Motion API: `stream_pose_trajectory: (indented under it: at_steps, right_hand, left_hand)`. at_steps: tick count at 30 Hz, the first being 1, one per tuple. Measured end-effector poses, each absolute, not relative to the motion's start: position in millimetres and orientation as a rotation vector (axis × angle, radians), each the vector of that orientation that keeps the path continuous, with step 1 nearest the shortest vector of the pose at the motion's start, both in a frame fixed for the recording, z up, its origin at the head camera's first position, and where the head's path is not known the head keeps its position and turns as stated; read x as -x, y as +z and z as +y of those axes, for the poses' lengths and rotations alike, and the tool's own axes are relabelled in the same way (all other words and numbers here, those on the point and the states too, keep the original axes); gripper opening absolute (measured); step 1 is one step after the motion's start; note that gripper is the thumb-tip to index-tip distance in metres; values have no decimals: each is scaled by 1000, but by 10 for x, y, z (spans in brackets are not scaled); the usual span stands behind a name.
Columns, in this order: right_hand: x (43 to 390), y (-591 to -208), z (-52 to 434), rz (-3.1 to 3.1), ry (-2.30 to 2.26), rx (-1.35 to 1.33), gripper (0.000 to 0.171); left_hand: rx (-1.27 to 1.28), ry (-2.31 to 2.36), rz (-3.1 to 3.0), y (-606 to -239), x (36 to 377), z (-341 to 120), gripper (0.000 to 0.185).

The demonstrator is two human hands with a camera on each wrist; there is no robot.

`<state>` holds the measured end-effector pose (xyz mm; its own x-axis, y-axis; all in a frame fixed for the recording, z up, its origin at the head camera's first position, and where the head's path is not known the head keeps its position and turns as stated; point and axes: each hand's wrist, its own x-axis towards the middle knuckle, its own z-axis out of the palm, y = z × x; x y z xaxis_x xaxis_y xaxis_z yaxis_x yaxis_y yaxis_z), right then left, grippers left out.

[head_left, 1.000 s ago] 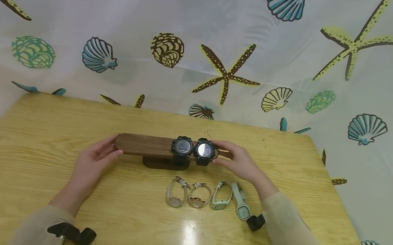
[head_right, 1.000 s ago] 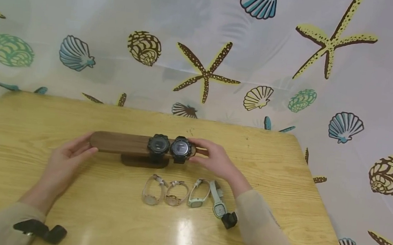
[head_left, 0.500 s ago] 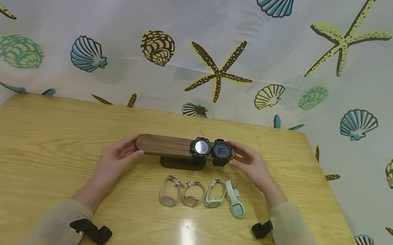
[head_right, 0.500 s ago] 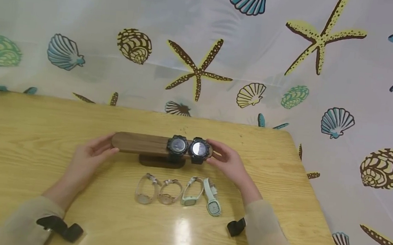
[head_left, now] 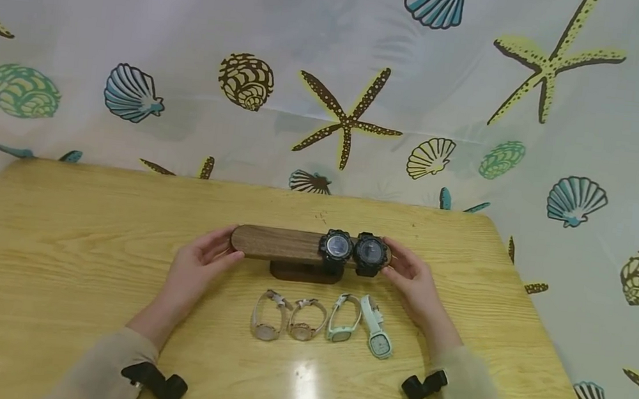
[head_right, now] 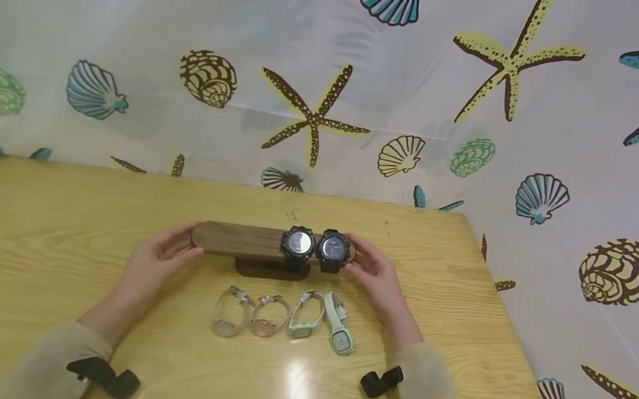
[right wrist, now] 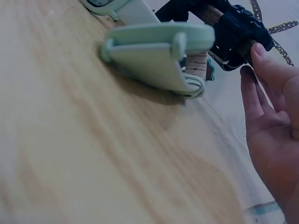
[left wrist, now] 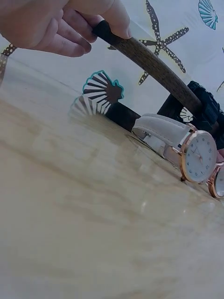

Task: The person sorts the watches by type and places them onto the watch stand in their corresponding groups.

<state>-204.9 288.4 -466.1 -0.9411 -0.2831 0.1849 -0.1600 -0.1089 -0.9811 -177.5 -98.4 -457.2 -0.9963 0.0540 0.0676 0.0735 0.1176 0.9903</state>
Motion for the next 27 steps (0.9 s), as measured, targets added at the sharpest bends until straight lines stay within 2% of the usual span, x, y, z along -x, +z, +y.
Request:
stream_pose_trajectory:
  at_steps: [6, 9, 13, 16, 21, 27]
  right_hand:
    - [2039, -4718, 2872, 2035, -2242, 523, 55]
    - [2030, -4735, 2872, 2029, -2241, 517, 55]
    - [2015, -4741, 2871, 2015, -2252, 517, 55]
    - [2005, -4736, 2877, 2018, -2257, 520, 55]
    - [1994, -4716, 2897, 2039, -2262, 511, 55]
    - [2007, -4687, 2891, 2056, -2252, 531, 56]
  left_hand:
    - [196, -2030, -2302, -4519, 1703, -958, 67]
    - [303, -1796, -2265, -4401, 1653, -928, 64]
    - [562, -1412, -2243, -4179, 1557, -875, 45]
    - [862, -1326, -2406, -4060, 1466, -815, 30]
    - [1259, -1143, -2766, -4053, 1362, -677, 23]
    - [1348, -1011, -2873, -4168, 1320, -581, 13]
